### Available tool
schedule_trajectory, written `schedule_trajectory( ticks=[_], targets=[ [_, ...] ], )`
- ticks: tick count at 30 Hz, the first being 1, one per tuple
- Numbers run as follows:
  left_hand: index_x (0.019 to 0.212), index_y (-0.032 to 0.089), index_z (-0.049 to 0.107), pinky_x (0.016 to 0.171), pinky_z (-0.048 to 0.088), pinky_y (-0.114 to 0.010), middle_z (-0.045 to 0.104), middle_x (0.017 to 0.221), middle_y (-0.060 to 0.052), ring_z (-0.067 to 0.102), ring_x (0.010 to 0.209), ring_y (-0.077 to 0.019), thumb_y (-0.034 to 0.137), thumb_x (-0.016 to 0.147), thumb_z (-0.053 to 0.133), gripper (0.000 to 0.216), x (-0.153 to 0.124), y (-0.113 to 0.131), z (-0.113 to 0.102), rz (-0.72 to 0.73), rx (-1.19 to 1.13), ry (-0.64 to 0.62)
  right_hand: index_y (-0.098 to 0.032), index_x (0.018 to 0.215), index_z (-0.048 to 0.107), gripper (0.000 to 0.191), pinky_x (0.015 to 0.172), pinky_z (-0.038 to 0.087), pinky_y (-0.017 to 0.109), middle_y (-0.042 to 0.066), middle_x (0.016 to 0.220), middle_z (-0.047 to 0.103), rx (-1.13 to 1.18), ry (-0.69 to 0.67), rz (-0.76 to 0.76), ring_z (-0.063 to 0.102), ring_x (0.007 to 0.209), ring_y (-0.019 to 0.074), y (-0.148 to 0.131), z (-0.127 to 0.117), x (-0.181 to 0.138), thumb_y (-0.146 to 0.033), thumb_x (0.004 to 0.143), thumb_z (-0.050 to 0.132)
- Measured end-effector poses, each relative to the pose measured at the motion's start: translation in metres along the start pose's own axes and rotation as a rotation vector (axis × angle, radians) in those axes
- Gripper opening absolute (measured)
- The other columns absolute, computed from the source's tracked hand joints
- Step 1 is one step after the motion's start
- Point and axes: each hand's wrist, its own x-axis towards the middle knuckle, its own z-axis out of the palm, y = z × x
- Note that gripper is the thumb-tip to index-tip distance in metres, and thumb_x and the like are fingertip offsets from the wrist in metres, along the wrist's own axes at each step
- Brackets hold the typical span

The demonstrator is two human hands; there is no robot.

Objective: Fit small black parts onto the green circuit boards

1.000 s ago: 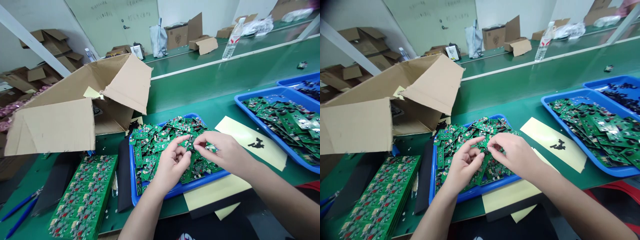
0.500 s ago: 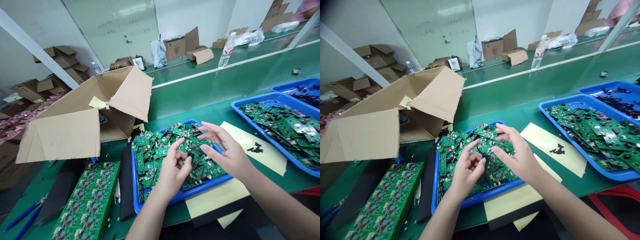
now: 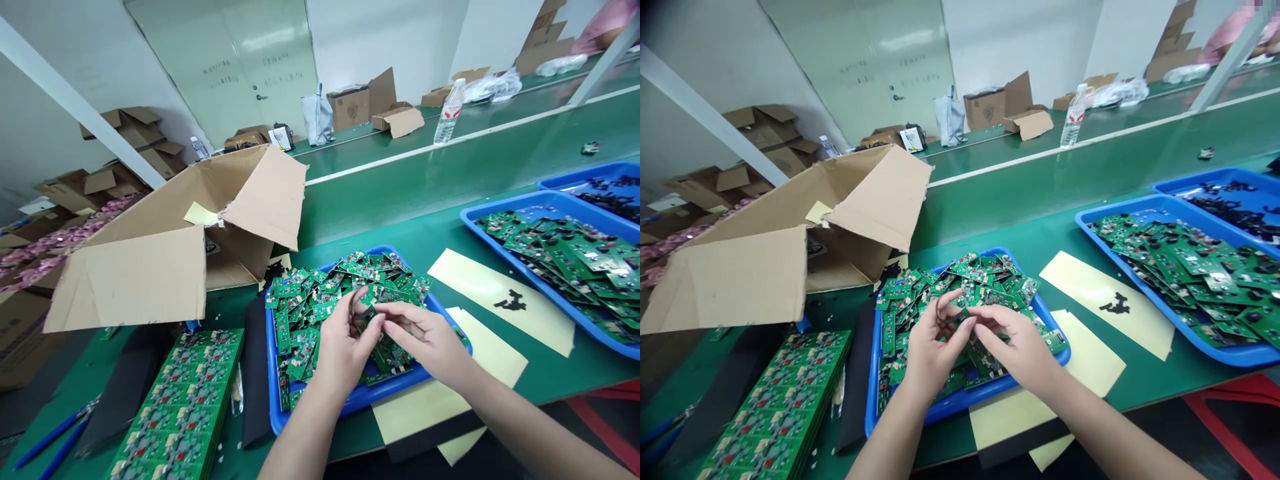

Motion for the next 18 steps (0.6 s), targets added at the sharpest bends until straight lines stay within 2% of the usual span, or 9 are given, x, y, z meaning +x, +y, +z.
schedule_trajectory(
  ticks=[4, 8, 10, 12, 14, 15, 17, 18],
  targets=[
    [0.127, 0.021, 0.055, 0.053, 0.044, -0.020, 0.060, 0.092, -0.004, 0.047, 0.060, -0.0072, 0.032, 0.075, 0.075, 0.057, 0.000, 0.004, -0.002, -0.146, -0.268, -0.083, -0.021, 0.105, 0.068, 0.027, 0.076, 0.061, 0.035, 0.007, 0.092, 0.073, 0.049, 0.035, 0.000, 0.070, 0.085, 0.0202, 0.008, -0.001, 0.003, -0.038, 0.085, 0.062],
    [0.116, 0.019, 0.064, 0.059, 0.048, -0.022, 0.063, 0.098, -0.008, 0.053, 0.067, -0.0096, 0.034, 0.072, 0.079, 0.049, 0.002, 0.008, -0.006, -0.199, -0.507, -0.245, -0.021, 0.109, 0.065, 0.034, 0.066, 0.059, 0.030, 0.004, 0.077, 0.068, 0.099, 0.045, 0.004, 0.068, 0.072, 0.0165, 0.013, -0.004, 0.004, -0.043, 0.084, 0.064],
    [0.109, 0.018, 0.068, 0.060, 0.049, -0.022, 0.066, 0.095, -0.008, 0.055, 0.068, -0.0108, 0.035, 0.071, 0.079, 0.043, 0.003, 0.008, -0.007, -0.187, -0.514, -0.246, -0.022, 0.108, 0.065, 0.037, 0.065, 0.059, 0.029, 0.003, 0.075, 0.067, 0.121, 0.031, 0.012, 0.067, 0.071, 0.0161, 0.013, -0.007, 0.005, -0.046, 0.081, 0.067],
    [0.104, 0.017, 0.069, 0.060, 0.049, -0.023, 0.067, 0.090, -0.007, 0.057, 0.068, -0.0117, 0.034, 0.071, 0.079, 0.038, 0.002, 0.008, -0.007, -0.150, -0.452, -0.217, -0.022, 0.107, 0.065, 0.038, 0.069, 0.059, 0.030, 0.004, 0.082, 0.069, 0.140, 0.027, 0.021, 0.068, 0.077, 0.0173, 0.011, -0.010, 0.005, -0.046, 0.078, 0.070],
    [0.099, 0.017, 0.069, 0.057, 0.048, -0.023, 0.068, 0.087, -0.006, 0.058, 0.067, -0.0124, 0.032, 0.073, 0.078, 0.032, 0.002, 0.006, -0.008, -0.037, -0.317, -0.171, -0.022, 0.105, 0.064, 0.035, 0.074, 0.058, 0.031, 0.006, 0.091, 0.070, 0.160, 0.051, 0.030, 0.068, 0.083, 0.0177, 0.007, -0.015, 0.006, -0.047, 0.080, 0.069],
    [0.098, 0.018, 0.068, 0.058, 0.049, -0.023, 0.068, 0.087, -0.005, 0.060, 0.069, -0.0135, 0.030, 0.073, 0.077, 0.029, 0.002, 0.005, -0.008, 0.064, -0.220, -0.125, -0.021, 0.101, 0.064, 0.032, 0.073, 0.058, 0.030, 0.006, 0.090, 0.070, 0.171, 0.068, 0.034, 0.068, 0.081, 0.0172, 0.005, -0.018, 0.006, -0.048, 0.083, 0.066],
    [0.098, 0.020, 0.066, 0.065, 0.051, -0.027, 0.069, 0.089, -0.005, 0.062, 0.077, -0.0162, 0.024, 0.076, 0.076, 0.024, 0.002, 0.004, -0.009, 0.334, 0.013, -0.009, -0.019, 0.086, 0.065, 0.034, 0.064, 0.057, 0.029, 0.005, 0.079, 0.068, 0.194, 0.071, 0.041, 0.066, 0.069, 0.0155, -0.003, -0.025, 0.005, -0.053, 0.087, 0.058],
    [0.098, 0.021, 0.066, 0.070, 0.052, -0.029, 0.069, 0.091, -0.005, 0.063, 0.081, -0.0174, 0.021, 0.077, 0.074, 0.022, 0.003, 0.003, -0.010, 0.471, 0.124, 0.049, -0.019, 0.079, 0.064, 0.039, 0.059, 0.056, 0.028, 0.005, 0.071, 0.066, 0.218, 0.028, 0.059, 0.064, 0.062, 0.0148, -0.008, -0.028, 0.004, -0.055, 0.088, 0.054]
  ],
)
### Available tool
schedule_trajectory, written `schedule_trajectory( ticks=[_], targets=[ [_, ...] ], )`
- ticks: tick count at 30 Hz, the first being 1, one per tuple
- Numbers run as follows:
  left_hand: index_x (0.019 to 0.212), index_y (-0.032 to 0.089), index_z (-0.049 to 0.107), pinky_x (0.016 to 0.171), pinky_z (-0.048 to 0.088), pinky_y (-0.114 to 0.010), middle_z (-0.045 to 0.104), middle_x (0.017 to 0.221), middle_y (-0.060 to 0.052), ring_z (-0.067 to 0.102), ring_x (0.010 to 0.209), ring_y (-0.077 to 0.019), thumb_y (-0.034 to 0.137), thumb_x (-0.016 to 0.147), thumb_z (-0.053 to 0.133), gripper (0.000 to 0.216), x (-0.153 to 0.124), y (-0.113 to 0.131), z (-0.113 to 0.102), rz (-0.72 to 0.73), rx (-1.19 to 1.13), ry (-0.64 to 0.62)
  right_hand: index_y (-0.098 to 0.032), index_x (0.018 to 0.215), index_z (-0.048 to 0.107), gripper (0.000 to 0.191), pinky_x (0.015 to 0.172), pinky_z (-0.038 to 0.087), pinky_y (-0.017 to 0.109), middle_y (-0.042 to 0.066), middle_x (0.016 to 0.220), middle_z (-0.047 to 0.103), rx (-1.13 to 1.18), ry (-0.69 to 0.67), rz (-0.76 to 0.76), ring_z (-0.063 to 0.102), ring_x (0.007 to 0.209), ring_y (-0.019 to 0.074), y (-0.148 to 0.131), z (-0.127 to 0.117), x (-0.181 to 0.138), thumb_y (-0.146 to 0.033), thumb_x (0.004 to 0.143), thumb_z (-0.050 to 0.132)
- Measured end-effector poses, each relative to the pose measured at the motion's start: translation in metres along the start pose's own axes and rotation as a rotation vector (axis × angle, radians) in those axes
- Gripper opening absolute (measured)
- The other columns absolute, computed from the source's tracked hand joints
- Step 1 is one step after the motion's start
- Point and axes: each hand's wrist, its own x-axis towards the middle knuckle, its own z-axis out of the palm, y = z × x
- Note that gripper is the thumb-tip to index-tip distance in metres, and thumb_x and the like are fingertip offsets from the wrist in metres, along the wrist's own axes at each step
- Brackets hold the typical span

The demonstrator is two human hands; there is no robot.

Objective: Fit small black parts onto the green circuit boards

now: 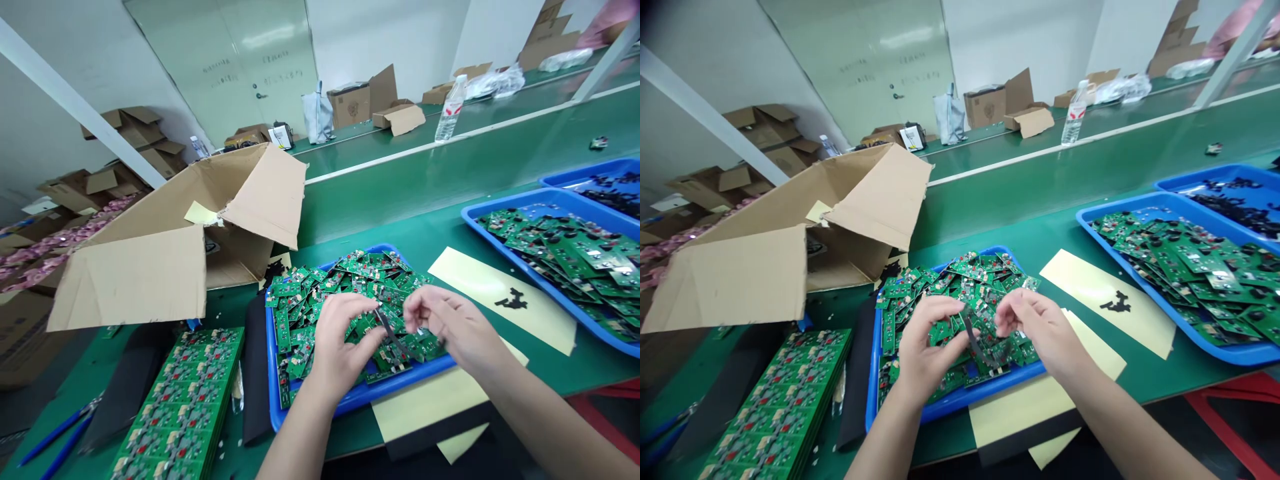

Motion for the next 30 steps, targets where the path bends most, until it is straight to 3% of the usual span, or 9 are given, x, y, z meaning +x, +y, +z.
schedule_trajectory(
  ticks=[3, 6, 10, 17, 26, 30],
  targets=[
    [0.099, 0.023, 0.063, 0.080, 0.053, -0.034, 0.068, 0.093, -0.005, 0.064, 0.090, -0.0193, 0.017, 0.082, 0.070, 0.019, 0.002, -0.001, 0.000, 0.257, 0.201, 0.040, -0.017, 0.075, 0.065, 0.048, 0.052, 0.054, 0.028, 0.003, 0.061, 0.064, 0.095, -0.244, 0.160, 0.062, 0.053, 0.0142, -0.016, -0.002, -0.004, -0.062, 0.085, 0.054],
    [0.099, 0.023, 0.061, 0.079, 0.055, -0.034, 0.067, 0.093, -0.005, 0.065, 0.091, -0.0196, 0.016, 0.084, 0.067, 0.017, 0.003, 0.000, 0.000, 0.308, 0.248, 0.048, -0.018, 0.079, 0.064, 0.039, 0.060, 0.054, 0.027, 0.003, 0.065, 0.068, 0.065, -0.403, 0.304, 0.064, 0.059, 0.0136, -0.026, 0.004, -0.009, -0.056, 0.080, 0.066],
    [0.099, 0.022, 0.061, 0.080, 0.057, -0.035, 0.066, 0.093, -0.005, 0.066, 0.093, -0.0199, 0.015, 0.083, 0.068, 0.019, 0.003, -0.001, 0.001, 0.324, 0.261, 0.062, -0.019, 0.071, 0.059, 0.032, 0.064, 0.052, 0.026, 0.002, 0.067, 0.070, -0.028, -0.397, 0.296, 0.065, 0.064, 0.0136, -0.028, 0.012, -0.015, -0.048, 0.082, 0.066],
    [0.101, 0.018, 0.062, 0.071, 0.059, -0.028, 0.069, 0.091, -0.005, 0.069, 0.082, -0.0163, 0.024, 0.080, 0.074, 0.025, 0.001, -0.002, 0.001, 0.313, 0.245, 0.108, -0.016, 0.072, 0.060, 0.041, 0.060, 0.051, 0.026, 0.003, 0.061, 0.066, 0.026, -0.449, 0.252, 0.061, 0.056, 0.0117, -0.031, 0.011, -0.014, -0.053, 0.088, 0.056],
    [0.100, 0.016, 0.064, 0.067, 0.059, -0.024, 0.072, 0.085, -0.006, 0.069, 0.076, -0.0144, 0.022, 0.077, 0.076, 0.026, 0.003, 0.001, -0.002, 0.304, 0.137, 0.031, -0.017, 0.062, 0.055, 0.032, 0.050, 0.046, 0.024, -0.002, 0.049, 0.056, -0.025, -0.509, 0.383, 0.051, 0.044, 0.0092, -0.034, 0.007, -0.002, -0.042, 0.082, 0.058],
    [0.101, 0.016, 0.065, 0.065, 0.058, -0.023, 0.072, 0.085, -0.005, 0.070, 0.075, -0.0141, 0.022, 0.076, 0.077, 0.027, 0.003, 0.000, -0.002, 0.308, 0.078, -0.009, -0.018, 0.064, 0.054, 0.028, 0.049, 0.043, 0.023, -0.002, 0.051, 0.055, -0.148, -0.493, 0.349, 0.050, 0.046, 0.0094, -0.036, 0.006, -0.001, -0.040, 0.081, 0.055]
  ],
)
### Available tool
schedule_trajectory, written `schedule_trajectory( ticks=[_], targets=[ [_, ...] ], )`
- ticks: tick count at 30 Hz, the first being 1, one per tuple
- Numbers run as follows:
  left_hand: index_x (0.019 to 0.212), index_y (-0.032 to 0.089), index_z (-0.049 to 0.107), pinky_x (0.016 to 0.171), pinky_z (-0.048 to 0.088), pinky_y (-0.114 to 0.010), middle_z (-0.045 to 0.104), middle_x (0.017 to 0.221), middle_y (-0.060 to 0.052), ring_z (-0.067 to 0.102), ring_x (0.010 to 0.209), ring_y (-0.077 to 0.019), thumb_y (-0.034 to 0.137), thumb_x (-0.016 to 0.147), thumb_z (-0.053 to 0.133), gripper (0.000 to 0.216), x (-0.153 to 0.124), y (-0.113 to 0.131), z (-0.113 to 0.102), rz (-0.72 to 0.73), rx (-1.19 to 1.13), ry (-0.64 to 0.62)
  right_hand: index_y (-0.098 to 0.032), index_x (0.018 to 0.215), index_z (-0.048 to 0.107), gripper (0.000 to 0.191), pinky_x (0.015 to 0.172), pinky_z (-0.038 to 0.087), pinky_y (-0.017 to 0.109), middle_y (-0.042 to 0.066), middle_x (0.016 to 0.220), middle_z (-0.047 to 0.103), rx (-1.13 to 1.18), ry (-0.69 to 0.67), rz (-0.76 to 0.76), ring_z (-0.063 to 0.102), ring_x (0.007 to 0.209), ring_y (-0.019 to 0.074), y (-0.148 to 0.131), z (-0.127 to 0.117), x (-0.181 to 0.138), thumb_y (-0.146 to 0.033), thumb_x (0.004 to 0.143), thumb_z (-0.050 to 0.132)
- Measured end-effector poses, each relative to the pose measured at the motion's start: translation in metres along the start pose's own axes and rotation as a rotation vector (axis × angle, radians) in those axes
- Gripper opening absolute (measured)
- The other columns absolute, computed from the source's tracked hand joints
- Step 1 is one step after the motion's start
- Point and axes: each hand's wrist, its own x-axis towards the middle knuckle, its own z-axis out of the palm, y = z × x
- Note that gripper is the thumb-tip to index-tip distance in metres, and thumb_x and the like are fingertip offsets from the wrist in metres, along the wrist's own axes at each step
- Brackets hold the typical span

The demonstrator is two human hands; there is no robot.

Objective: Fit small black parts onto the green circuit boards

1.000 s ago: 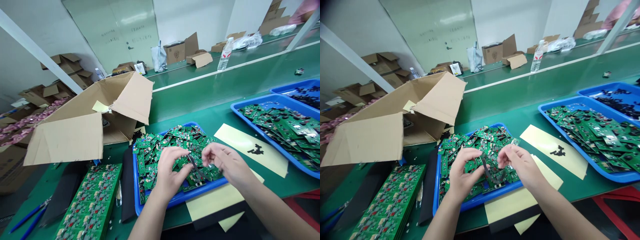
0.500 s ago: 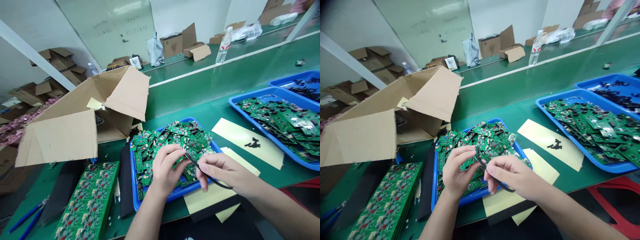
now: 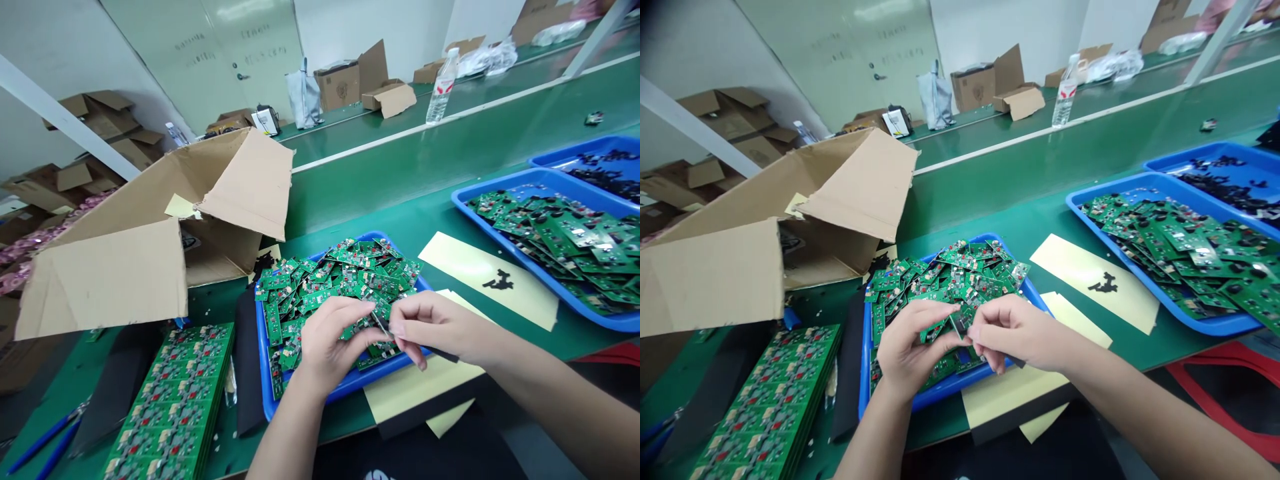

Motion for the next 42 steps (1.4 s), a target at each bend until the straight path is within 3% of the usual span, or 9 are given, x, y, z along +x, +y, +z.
schedule_trajectory(
  ticks=[3, 7, 11, 15, 19, 23, 33, 36, 42],
  targets=[
    [0.101, 0.016, 0.067, 0.065, 0.058, -0.023, 0.073, 0.085, -0.006, 0.069, 0.074, -0.0144, 0.022, 0.075, 0.078, 0.030, -0.001, -0.001, 0.001, -0.025, -0.087, -0.007, -0.019, 0.063, 0.053, 0.025, 0.047, 0.041, 0.021, -0.001, 0.053, 0.056, -0.220, 0.110, -0.083, 0.051, 0.049, 0.0098, -0.004, 0.002, -0.002, -0.034, 0.082, 0.052],
    [0.108, 0.021, 0.068, 0.066, 0.058, -0.025, 0.073, 0.086, -0.004, 0.068, 0.076, -0.0147, 0.023, 0.070, 0.082, 0.040, -0.003, 0.000, 0.003, -0.110, -0.257, 0.003, -0.018, 0.062, 0.053, 0.028, 0.046, 0.037, 0.019, -0.002, 0.054, 0.056, -0.541, 0.289, -0.334, 0.049, 0.050, 0.0084, -0.007, 0.002, -0.006, -0.031, 0.087, 0.052],
    [0.113, 0.026, 0.069, 0.069, 0.057, -0.024, 0.071, 0.087, -0.003, 0.068, 0.078, -0.0146, 0.026, 0.071, 0.082, 0.044, -0.005, 0.002, 0.004, -0.288, -0.511, 0.000, -0.018, 0.069, 0.054, 0.024, 0.050, 0.039, 0.017, -0.003, 0.059, 0.057, -0.727, 0.368, -0.602, 0.051, 0.052, 0.0071, -0.006, 0.002, -0.009, -0.022, 0.092, 0.050],
    [0.108, 0.026, 0.072, 0.071, 0.057, -0.025, 0.069, 0.089, -0.004, 0.067, 0.079, -0.0153, 0.026, 0.071, 0.082, 0.039, -0.006, 0.001, 0.003, -0.481, -0.693, 0.066, -0.019, 0.075, 0.053, 0.019, 0.054, 0.041, 0.017, -0.003, 0.062, 0.057, -0.790, 0.435, -0.723, 0.052, 0.055, 0.0074, -0.005, 0.006, -0.011, -0.019, 0.094, 0.049],
    [0.105, 0.028, 0.073, 0.069, 0.055, -0.023, 0.069, 0.088, -0.003, 0.067, 0.079, -0.0153, 0.026, 0.070, 0.083, 0.037, -0.005, 0.002, 0.002, -0.578, -0.807, 0.066, -0.019, 0.077, 0.053, 0.017, 0.054, 0.041, 0.017, -0.003, 0.063, 0.057, -0.813, 0.443, -0.754, 0.052, 0.056, 0.0073, -0.006, 0.009, -0.008, -0.015, 0.093, 0.050],
    [0.103, 0.028, 0.074, 0.066, 0.054, -0.021, 0.069, 0.088, -0.003, 0.064, 0.079, -0.0141, 0.026, 0.069, 0.083, 0.035, -0.004, 0.004, 0.001, -0.575, -0.857, 0.052, -0.019, 0.076, 0.052, 0.018, 0.054, 0.041, 0.018, -0.003, 0.062, 0.055, -0.853, 0.485, -0.771, 0.051, 0.055, 0.0077, -0.007, 0.008, -0.004, -0.014, 0.093, 0.050],
    [0.112, 0.030, 0.071, 0.067, 0.052, -0.028, 0.063, 0.094, -0.007, 0.060, 0.081, -0.0166, 0.033, 0.082, 0.070, 0.030, -0.004, 0.003, -0.001, -0.573, -0.862, -0.126, -0.018, 0.084, 0.057, 0.012, 0.061, 0.044, 0.025, 0.001, 0.069, 0.064, -1.049, 0.608, -0.852, 0.059, 0.063, 0.0130, -0.006, 0.001, -0.002, -0.016, 0.094, 0.051],
    [0.114, 0.031, 0.071, 0.074, 0.053, -0.029, 0.065, 0.100, -0.008, 0.061, 0.089, -0.0182, 0.033, 0.084, 0.069, 0.030, -0.004, 0.003, 0.000, -0.551, -0.835, -0.099, -0.019, 0.081, 0.055, 0.015, 0.058, 0.043, 0.023, 0.000, 0.067, 0.062, -1.010, 0.575, -0.811, 0.058, 0.060, 0.0119, -0.007, 0.003, -0.002, -0.016, 0.094, 0.050],
    [0.111, 0.028, 0.072, 0.076, 0.052, -0.026, 0.066, 0.095, -0.006, 0.061, 0.087, -0.0157, 0.033, 0.081, 0.072, 0.030, -0.003, 0.003, 0.003, -0.554, -0.782, -0.039, -0.020, 0.074, 0.049, 0.020, 0.052, 0.039, 0.021, -0.003, 0.059, 0.053, -0.947, 0.532, -0.753, 0.050, 0.053, 0.0094, -0.008, 0.008, -0.004, -0.015, 0.093, 0.048]
  ],
)
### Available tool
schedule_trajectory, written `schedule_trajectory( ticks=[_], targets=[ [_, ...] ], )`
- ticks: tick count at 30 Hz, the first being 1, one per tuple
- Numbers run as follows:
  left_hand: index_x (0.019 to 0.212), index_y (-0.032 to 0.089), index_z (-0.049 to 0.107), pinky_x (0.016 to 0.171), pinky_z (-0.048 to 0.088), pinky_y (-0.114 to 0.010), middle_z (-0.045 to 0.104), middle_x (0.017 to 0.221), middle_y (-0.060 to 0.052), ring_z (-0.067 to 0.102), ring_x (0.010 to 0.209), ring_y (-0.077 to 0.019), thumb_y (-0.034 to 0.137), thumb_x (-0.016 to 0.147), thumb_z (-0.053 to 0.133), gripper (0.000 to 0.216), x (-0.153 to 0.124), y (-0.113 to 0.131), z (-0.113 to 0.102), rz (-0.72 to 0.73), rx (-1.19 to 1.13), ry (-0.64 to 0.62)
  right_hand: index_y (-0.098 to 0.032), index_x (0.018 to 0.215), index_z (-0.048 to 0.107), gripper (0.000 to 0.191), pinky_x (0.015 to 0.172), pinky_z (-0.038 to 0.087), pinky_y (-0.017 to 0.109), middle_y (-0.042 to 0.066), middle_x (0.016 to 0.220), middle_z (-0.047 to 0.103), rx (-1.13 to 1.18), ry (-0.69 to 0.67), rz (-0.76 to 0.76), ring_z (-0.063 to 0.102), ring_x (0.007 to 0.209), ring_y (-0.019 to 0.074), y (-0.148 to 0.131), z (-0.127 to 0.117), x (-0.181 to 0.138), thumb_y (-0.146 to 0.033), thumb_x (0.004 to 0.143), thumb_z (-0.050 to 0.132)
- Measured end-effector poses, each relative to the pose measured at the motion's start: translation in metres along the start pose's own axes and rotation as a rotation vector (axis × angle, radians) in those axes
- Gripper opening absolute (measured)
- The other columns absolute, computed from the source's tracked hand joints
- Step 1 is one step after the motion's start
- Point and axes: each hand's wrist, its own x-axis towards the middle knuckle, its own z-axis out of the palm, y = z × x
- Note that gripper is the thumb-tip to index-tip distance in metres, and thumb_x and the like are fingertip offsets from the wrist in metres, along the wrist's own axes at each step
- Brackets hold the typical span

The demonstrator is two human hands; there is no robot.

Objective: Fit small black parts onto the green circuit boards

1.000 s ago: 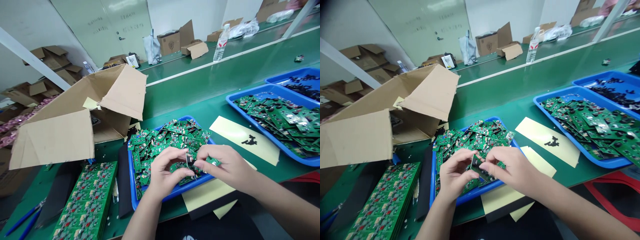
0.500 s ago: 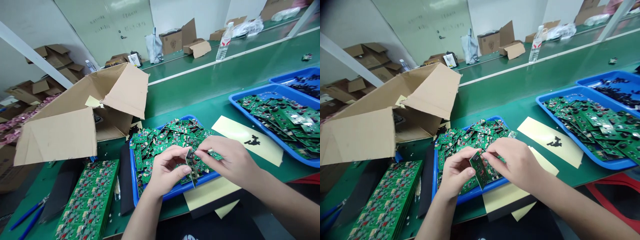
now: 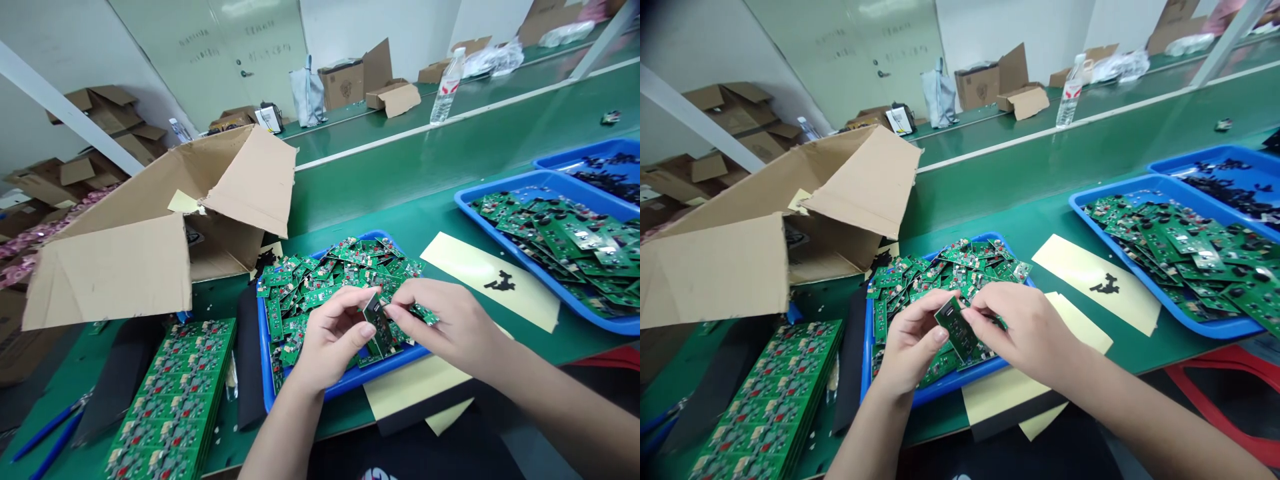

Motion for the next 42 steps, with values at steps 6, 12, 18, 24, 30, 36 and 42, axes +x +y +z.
schedule_trajectory(
  ticks=[6, 12, 18, 24, 30, 36, 42],
  targets=[
    [0.110, 0.028, 0.071, 0.081, 0.052, -0.026, 0.065, 0.095, -0.004, 0.062, 0.089, -0.0151, 0.027, 0.080, 0.074, 0.030, 0.002, -0.001, 0.000, 0.029, -0.034, 0.015, -0.019, 0.074, 0.050, 0.018, 0.054, 0.040, 0.024, -0.001, 0.061, 0.056, -0.095, 0.038, -0.059, 0.051, 0.056, 0.0112, 0.000, 0.002, -0.002, -0.016, 0.092, 0.050],
    [0.109, 0.026, 0.072, 0.078, 0.052, -0.027, 0.066, 0.093, -0.006, 0.061, 0.089, -0.0162, 0.030, 0.082, 0.071, 0.028, 0.002, 0.000, -0.001, 0.024, -0.007, -0.045, -0.019, 0.078, 0.054, 0.015, 0.056, 0.043, 0.026, 0.000, 0.065, 0.062, -0.121, 0.069, -0.057, 0.056, 0.059, 0.0123, 0.004, -0.002, 0.002, -0.017, 0.093, 0.050],
    [0.107, 0.027, 0.073, 0.072, 0.051, -0.027, 0.064, 0.092, -0.005, 0.060, 0.080, -0.0150, 0.035, 0.080, 0.072, 0.028, 0.002, 0.001, -0.002, -0.117, -0.039, -0.087, -0.020, 0.088, 0.058, 0.008, 0.062, 0.048, 0.030, 0.003, 0.074, 0.069, -0.166, 0.079, -0.084, 0.063, 0.066, 0.0161, 0.011, -0.006, 0.001, -0.019, 0.093, 0.052],
    [0.098, 0.022, 0.076, 0.059, 0.048, -0.023, 0.066, 0.086, -0.006, 0.056, 0.069, -0.0122, 0.042, 0.071, 0.080, 0.034, 0.001, -0.001, -0.002, -0.307, -0.093, -0.058, -0.021, 0.091, 0.061, 0.017, 0.064, 0.049, 0.032, 0.004, 0.075, 0.069, -0.156, 0.042, -0.140, 0.065, 0.068, 0.0180, 0.017, -0.004, 0.001, -0.017, 0.096, 0.045],
    [0.101, 0.021, 0.073, 0.071, 0.053, -0.026, 0.066, 0.087, -0.005, 0.061, 0.078, -0.0140, 0.035, 0.074, 0.079, 0.031, 0.002, -0.003, 0.000, -0.306, -0.047, -0.004, -0.023, 0.115, 0.055, 0.020, 0.076, 0.053, 0.030, 0.005, 0.091, 0.069, 0.127, 0.043, -0.056, 0.066, 0.083, 0.0169, 0.011, -0.006, -0.002, -0.021, 0.095, 0.052],
    [0.107, 0.023, 0.068, 0.076, 0.055, -0.031, 0.065, 0.093, -0.005, 0.062, 0.087, -0.0174, 0.026, 0.078, 0.076, 0.030, 0.003, -0.004, -0.002, 0.260, 0.588, 0.093, -0.019, 0.112, 0.054, 0.045, 0.059, 0.054, 0.030, 0.003, 0.075, 0.064, 0.787, 0.079, 0.569, 0.064, 0.062, 0.0156, 0.024, -0.004, 0.000, -0.058, 0.090, 0.051],
    [0.107, 0.018, 0.065, 0.071, 0.054, -0.030, 0.062, 0.094, -0.005, 0.062, 0.083, -0.0154, 0.012, 0.083, 0.069, 0.026, 0.004, -0.004, -0.002, 0.648, 0.966, 0.059, -0.017, 0.098, 0.054, 0.044, 0.054, 0.054, 0.028, 0.001, 0.062, 0.067, 1.184, -0.414, 0.884, 0.067, 0.054, 0.0157, 0.026, -0.003, 0.001, -0.059, 0.084, 0.058]
  ],
)
